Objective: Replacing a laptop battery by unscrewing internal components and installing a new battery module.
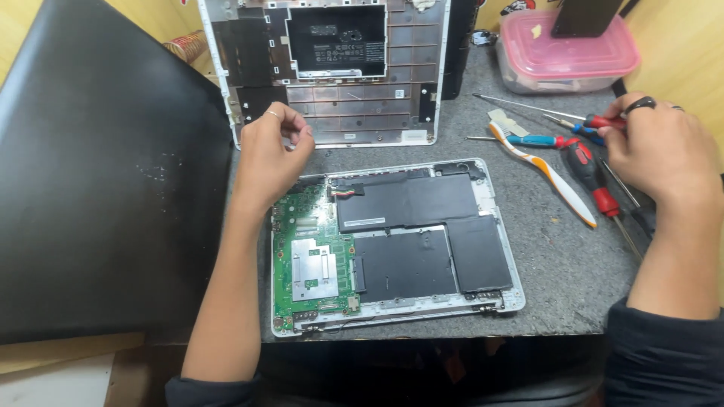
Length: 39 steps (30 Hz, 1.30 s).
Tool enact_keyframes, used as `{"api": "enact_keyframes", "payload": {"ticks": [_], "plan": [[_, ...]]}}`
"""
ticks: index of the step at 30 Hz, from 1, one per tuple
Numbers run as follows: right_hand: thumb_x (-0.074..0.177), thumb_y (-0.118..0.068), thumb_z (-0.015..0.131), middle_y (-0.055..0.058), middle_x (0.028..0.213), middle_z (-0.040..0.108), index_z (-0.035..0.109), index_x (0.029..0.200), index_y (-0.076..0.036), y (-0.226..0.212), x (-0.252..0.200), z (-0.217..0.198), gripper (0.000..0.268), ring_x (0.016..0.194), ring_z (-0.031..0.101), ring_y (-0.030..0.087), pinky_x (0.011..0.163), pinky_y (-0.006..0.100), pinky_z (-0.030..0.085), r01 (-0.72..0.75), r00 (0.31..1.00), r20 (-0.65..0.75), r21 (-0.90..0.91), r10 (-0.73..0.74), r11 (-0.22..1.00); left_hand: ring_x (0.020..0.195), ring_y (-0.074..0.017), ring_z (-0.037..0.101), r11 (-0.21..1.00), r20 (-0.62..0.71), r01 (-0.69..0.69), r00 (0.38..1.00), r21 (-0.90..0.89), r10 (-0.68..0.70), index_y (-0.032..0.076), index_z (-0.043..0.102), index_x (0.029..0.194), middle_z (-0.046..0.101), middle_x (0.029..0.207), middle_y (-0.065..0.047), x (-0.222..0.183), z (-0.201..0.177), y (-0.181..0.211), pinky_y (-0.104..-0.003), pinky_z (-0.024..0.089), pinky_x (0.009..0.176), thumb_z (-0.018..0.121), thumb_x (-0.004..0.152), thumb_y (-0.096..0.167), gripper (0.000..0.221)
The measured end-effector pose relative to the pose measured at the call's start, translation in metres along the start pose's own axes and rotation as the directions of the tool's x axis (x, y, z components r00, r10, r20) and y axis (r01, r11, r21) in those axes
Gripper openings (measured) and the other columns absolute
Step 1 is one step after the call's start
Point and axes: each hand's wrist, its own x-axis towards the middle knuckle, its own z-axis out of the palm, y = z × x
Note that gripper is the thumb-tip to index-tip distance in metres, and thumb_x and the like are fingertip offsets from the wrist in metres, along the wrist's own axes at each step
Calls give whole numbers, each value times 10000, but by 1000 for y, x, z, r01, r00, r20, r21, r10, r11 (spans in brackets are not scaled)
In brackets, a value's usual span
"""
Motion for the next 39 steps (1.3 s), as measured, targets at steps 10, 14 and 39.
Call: {"api": "enact_keyframes", "payload": {"ticks": [10,14,39], "plan": [[1273,78,529,290,1210,586,530,1487,152,-36,-28,-3,226,1062,625,332,1008,401,513,568,779,-618,627,-105,533,879,-93,589,451,-9,48,992,-891,-123,158,596,955,645,971,-1,-6,-7,17,-242,515,754,780,904,147,191],[1101,-44,667,157,939,656,741,1263,70,-102,-65,-41,211,626,469,181,634,314,403,676,707,-641,487,-300,553,830,-105,602,-1,70,70,997,-998,-38,159,582,974,627,1010,4,-9,4,21,-265,486,721,749,945,117,174],[996,-73,625,163,843,680,692,1195,86,-137,-76,-33,263,657,614,249,696,383,561,878,454,-739,277,-498,389,1167,-190,631,-142,127,120,991,-982,-39,168,575,1019,618,1051,5,-19,16,37,-354,547,937,737,957,98,188]]}}
